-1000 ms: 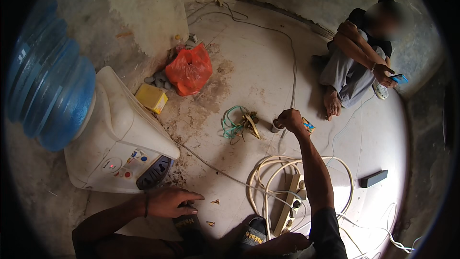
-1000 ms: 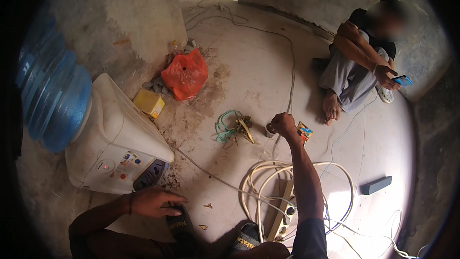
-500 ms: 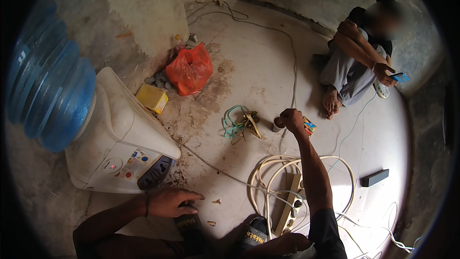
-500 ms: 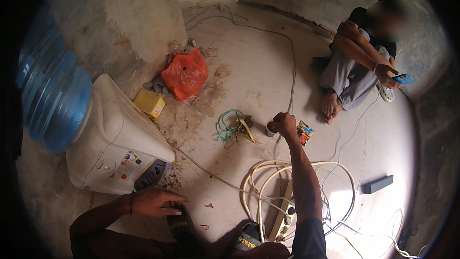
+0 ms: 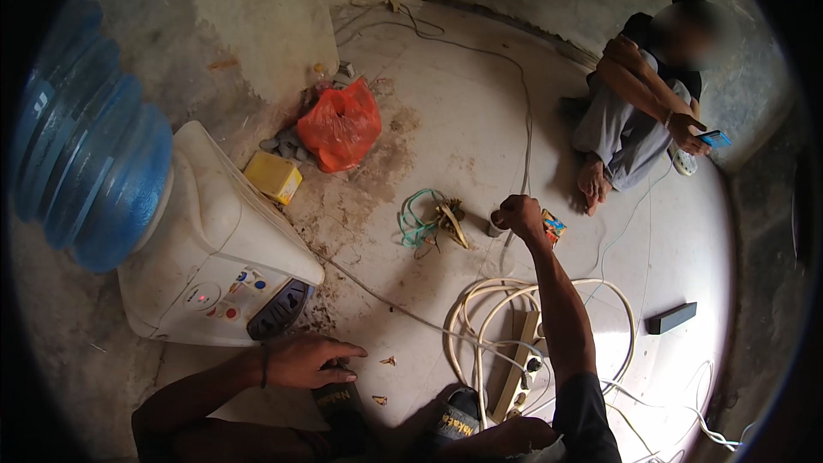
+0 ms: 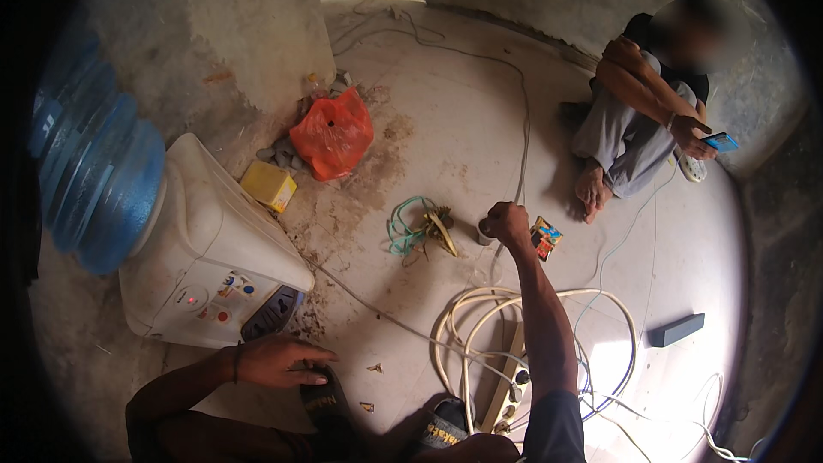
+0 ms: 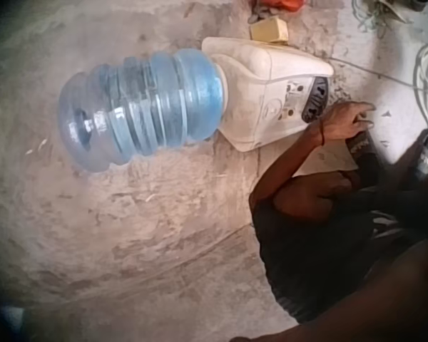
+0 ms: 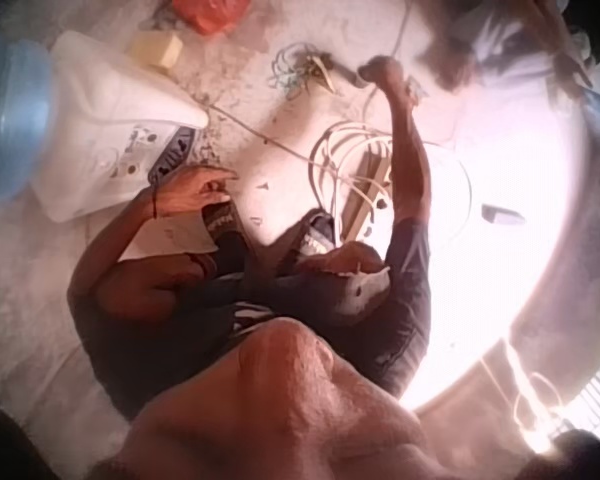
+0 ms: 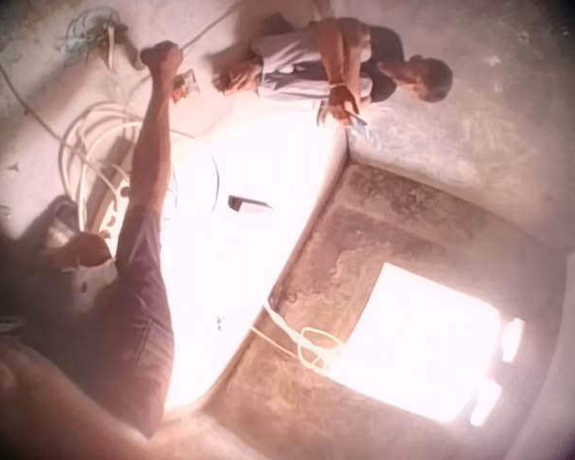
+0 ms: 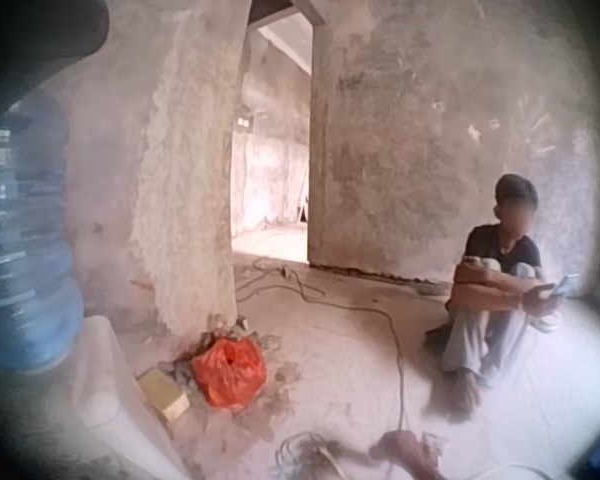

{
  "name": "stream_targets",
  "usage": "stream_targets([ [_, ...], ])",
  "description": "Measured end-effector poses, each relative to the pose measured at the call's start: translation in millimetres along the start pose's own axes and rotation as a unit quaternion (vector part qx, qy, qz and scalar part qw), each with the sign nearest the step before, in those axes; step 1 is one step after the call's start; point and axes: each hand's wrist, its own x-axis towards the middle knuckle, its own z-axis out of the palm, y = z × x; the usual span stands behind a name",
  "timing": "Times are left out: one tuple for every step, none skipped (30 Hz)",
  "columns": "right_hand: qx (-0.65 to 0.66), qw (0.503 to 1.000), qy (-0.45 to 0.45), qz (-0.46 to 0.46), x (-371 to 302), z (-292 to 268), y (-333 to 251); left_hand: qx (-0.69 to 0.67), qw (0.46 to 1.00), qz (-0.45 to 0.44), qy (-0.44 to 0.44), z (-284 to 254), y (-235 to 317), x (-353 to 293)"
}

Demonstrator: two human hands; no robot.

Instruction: The person opens instant coffee packets and empties them into a plastic cup, dispenses water into the cup from a water dispenser, and stirs the mixture with a stick.

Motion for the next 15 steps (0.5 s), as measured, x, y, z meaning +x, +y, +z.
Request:
stream_targets([
  [0.008, 0.999, 0.024, 0.028, 1.5, -1.2, -3.2, 0.005, 1.0, 0.005, 0.004, 0.7, -1.1, -0.1],
  [0.016, 0.997, 0.048, 0.058, 1.4, -1.3, -3.3, 0.005, 1.0, 0.005, 0.003, 0.5, -0.5, -0.4],
  [0.016, 0.997, 0.048, 0.058, 1.0, -2.0, -2.9, 0.004, 1.0, 0.005, 0.005, 0.1, 0.7, -0.7],
  [-0.021, 0.999, 0.008, 0.039, 0.4, -2.9, -2.2, 0.003, 1.0, 0.005, 0.006, -0.1, 1.2, -0.9],
  [-0.058, 0.998, -0.032, 0.019, 0.7, -3.9, -2.7, 0.004, 1.0, 0.005, 0.006, 0.0, 0.6, -0.9],
  [-0.058, 0.998, -0.032, 0.019, 0.8, -4.1, -3.7, 0.005, 1.0, 0.01, 0.008, 0.6, -0.7, -0.8],
  [-0.001, 1.0, -0.006, 0.027, 0.7, -3.9, -4.7, 0.005, 1.0, 0.014, 0.009, 0.8, -1.6, -0.8],
  [0.055, 0.998, 0.021, 0.036, 0.3, -4.7, -3.5, 0.005, 1.0, 0.015, 0.01, 0.9, -0.8, -0.1],
  [0.054, 0.998, 0.021, 0.036, 1.0, -5.0, -0.8, 0.001, 1.0, 0.015, 0.009, 0.8, 0.1, 0.4],
  [0.011, 0.999, 0.024, 0.029, 2.1, -6.0, 1.5, -0.002, 1.0, 0.015, 0.009, 0.9, 0.8, 1.0],
  [-0.032, 0.999, 0.026, 0.023, 3.0, -5.4, 1.7, -0.002, 1.0, 0.015, 0.009, 0.9, 0.2, 0.6],
  [-0.032, 0.999, 0.026, 0.022, 1.9, -4.2, 1.9, 0.001, 1.0, 0.016, 0.007, 0.9, -0.6, 0.2],
  [-0.017, 1.0, 0.014, 0.013, -0.5, -2.6, 2.2, 0.005, 1.0, 0.018, 0.004, 0.9, -1.3, -0.4],
  [-0.002, 1.0, 0.001, 0.002, -1.4, -2.9, 1.1, 0.004, 1.0, 0.018, 0.005, 1.2, -1.5, -0.2],
  [-0.003, 1.0, 0.001, 0.002, 0.1, -3.5, -0.2, 0.006, 1.0, 0.018, 0.009, 1.5, -1.6, -0.2],
])
